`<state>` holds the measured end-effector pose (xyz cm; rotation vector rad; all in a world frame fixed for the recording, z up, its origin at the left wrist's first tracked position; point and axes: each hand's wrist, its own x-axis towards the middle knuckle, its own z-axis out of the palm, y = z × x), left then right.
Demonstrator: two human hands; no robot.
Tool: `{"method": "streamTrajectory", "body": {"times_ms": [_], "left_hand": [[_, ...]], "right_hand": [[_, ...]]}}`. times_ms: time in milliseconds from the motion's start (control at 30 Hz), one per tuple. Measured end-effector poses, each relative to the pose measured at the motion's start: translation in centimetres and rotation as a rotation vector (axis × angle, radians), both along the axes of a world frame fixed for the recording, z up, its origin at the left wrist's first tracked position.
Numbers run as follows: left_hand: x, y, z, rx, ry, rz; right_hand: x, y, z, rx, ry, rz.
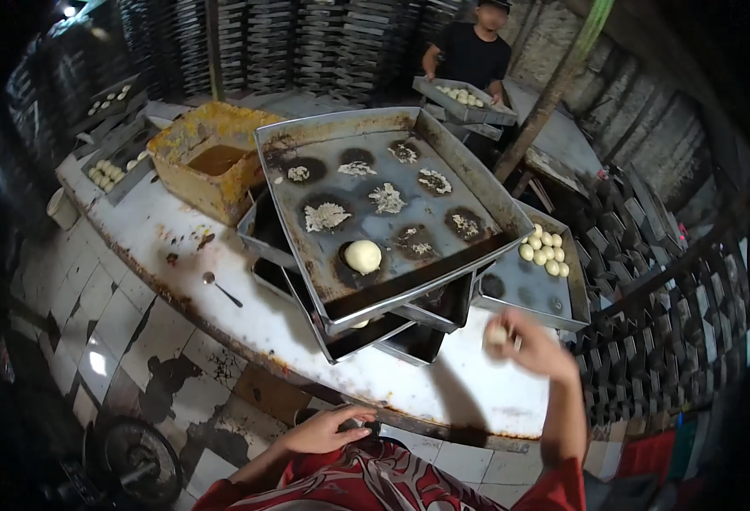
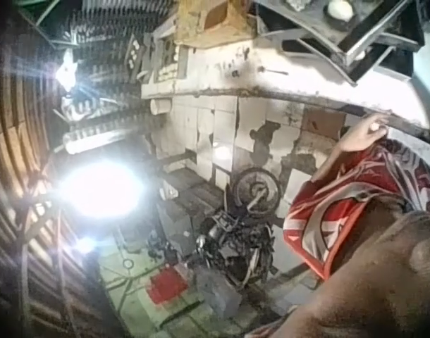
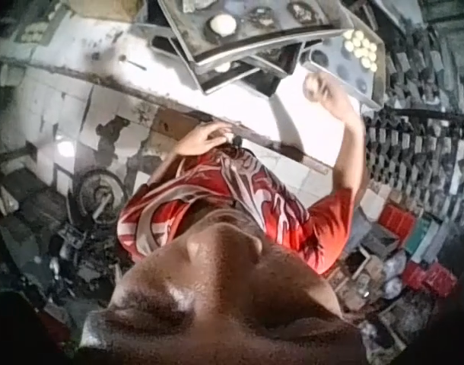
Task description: Filling and shaping dough balls into buns and placing them on baking trays.
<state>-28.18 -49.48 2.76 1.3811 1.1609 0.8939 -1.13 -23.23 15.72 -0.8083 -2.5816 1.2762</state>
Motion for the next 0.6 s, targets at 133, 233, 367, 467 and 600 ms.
{"method": "streamTrajectory", "body": {"times_ms": [133,233,367,467,600], "left_hand": [[0.3,1.8,1.2,0.044,-0.116,-0.217],[1.2,3.5,2.1,0.122,-0.055,-0.32],[1.0,5.2,2.4,0.17,-0.069,-0.363],[0.7,6.6,1.3,-0.051,-0.214,-0.399],[3.7,9.1,-0.6,-0.353,-0.411,-0.385]], "right_hand": [[-15.4,3.8,8.5,0.634,0.098,-0.017],[-22.6,5.6,6.4,0.519,-0.349,0.141],[-19.7,7.2,4.1,0.508,-0.273,0.042],[-9.8,8.6,5.3,0.67,0.246,-0.183],[5.1,16.3,-1.5,0.464,0.179,-0.69]]}}
